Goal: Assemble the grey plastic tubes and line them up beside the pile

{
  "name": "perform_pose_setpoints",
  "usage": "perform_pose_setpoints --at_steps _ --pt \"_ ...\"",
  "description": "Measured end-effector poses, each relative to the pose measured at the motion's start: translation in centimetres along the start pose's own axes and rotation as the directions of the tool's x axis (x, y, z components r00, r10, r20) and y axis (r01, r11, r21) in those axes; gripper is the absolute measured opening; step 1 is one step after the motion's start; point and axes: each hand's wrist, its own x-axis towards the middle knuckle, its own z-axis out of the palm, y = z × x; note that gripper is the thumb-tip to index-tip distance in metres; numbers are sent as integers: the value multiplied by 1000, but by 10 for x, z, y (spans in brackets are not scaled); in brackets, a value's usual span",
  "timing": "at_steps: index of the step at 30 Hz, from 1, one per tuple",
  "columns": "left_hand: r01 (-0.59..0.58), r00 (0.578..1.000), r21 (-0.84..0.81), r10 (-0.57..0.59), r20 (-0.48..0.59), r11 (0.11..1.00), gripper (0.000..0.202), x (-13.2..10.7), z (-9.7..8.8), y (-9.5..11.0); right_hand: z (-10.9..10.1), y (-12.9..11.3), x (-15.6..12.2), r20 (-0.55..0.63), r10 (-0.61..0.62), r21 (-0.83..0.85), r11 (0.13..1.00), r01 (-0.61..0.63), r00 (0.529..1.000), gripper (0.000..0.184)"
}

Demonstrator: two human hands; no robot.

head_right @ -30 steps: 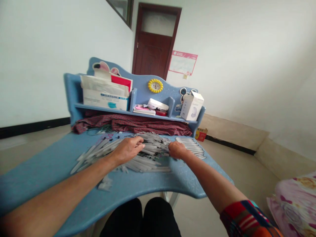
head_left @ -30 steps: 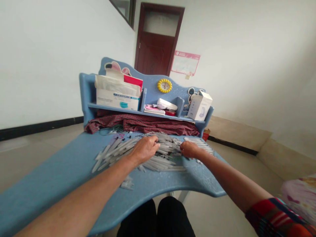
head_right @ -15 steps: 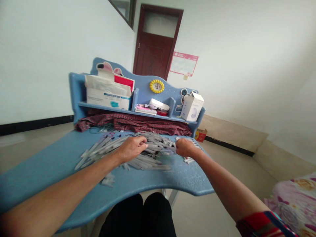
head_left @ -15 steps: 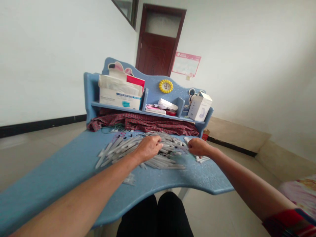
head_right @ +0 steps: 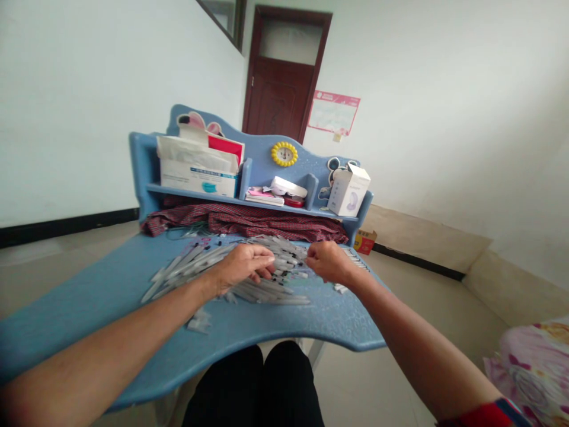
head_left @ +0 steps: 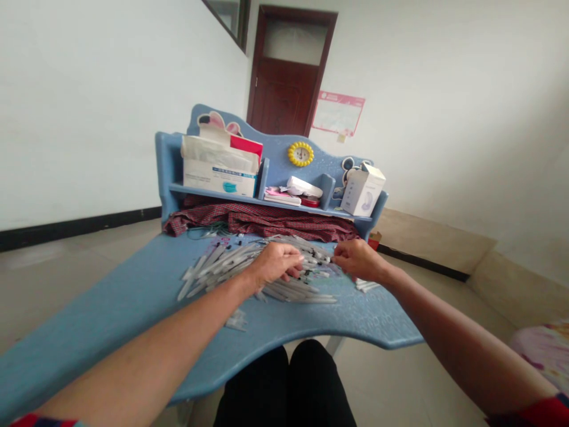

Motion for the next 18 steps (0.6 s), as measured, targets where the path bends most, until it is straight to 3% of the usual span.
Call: perform_pose_setpoints --at_steps 3,5,7,12,18 --pt "36 997 -310 -13 79 950 29 -3 -2 6 2 -18 -1 -51 -84 188 978 92 995 22" --pt "77 994 -556 -19 110 828 23 -2 -3 6 3 -30 1 -122 -135 303 938 167 983 18" --pt "96 994 -686 -37 101 721 18 0 -5 5 3 -38 5 -184 -170 347 910 226 968 16" --pt "70 996 -735 -87 15 674 12 3 -6 1 6 -45 16 -219 -222 350 891 289 950 13" --pt "49 992 -731 -120 -45 681 4 5 -8 -2 12 -32 22 -69 -270 472 839 270 960 24"
